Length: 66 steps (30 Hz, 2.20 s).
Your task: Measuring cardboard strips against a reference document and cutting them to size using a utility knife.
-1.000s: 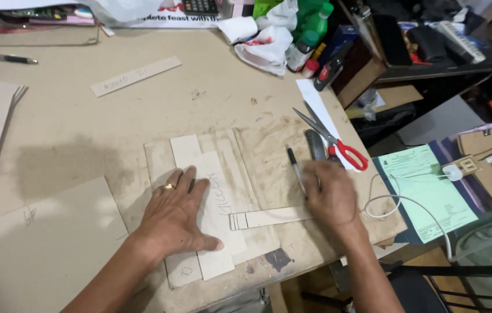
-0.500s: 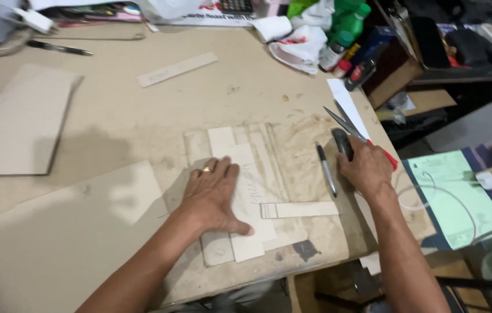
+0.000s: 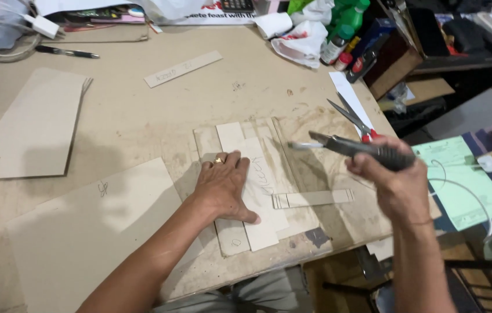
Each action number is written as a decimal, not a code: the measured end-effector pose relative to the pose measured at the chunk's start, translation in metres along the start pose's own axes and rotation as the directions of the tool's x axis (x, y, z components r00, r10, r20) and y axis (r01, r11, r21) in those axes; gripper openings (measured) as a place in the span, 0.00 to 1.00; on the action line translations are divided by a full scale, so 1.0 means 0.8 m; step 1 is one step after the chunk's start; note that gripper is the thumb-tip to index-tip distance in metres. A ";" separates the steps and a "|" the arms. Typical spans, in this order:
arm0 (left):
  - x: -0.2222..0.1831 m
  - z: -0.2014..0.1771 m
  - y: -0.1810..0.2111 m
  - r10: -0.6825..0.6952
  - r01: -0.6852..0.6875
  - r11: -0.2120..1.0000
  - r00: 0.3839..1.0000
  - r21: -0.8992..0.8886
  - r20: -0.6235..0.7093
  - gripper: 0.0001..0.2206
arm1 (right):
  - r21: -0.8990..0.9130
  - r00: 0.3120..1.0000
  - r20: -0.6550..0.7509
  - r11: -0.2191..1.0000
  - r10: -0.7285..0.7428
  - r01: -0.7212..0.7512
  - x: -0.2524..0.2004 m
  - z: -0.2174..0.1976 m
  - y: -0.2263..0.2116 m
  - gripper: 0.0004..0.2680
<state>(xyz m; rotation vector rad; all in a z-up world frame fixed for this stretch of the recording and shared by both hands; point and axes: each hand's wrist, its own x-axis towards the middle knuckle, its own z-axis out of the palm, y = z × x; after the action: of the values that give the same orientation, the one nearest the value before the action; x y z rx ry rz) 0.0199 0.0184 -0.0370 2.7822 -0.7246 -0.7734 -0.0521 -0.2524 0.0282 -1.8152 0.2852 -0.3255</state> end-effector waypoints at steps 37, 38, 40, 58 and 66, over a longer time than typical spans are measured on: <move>-0.047 -0.039 0.021 -0.001 -0.008 0.990 0.998 -0.138 -0.063 0.55 | -0.736 0.987 -0.030 0.665 0.158 -0.129 0.012 0.046 0.105 0.19; -0.048 -0.037 0.020 0.010 -0.021 0.986 0.998 -0.163 -0.065 0.54 | -0.673 0.996 -0.039 0.735 0.079 -0.085 0.013 0.050 0.103 0.20; -0.030 -0.023 0.012 -0.009 0.006 0.992 1.000 -0.126 -0.018 0.56 | -0.550 0.986 0.034 0.827 0.161 -0.116 -0.014 0.062 0.063 0.23; 0.000 0.007 -0.005 0.036 -0.036 0.990 0.999 -0.133 -0.004 0.62 | -0.659 0.955 0.275 0.744 0.107 0.106 -0.015 0.177 0.063 0.21; -0.002 0.006 -0.003 0.027 -0.019 0.992 0.997 -0.124 0.066 0.67 | -0.692 0.958 0.258 0.716 0.122 0.096 -0.007 0.190 0.060 0.21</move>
<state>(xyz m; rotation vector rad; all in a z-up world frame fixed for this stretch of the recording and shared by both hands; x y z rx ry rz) 0.0174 0.0210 -0.0411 2.6441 -0.6942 -0.8803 -0.0031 -0.1268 -0.0572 -2.5854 0.2288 0.0940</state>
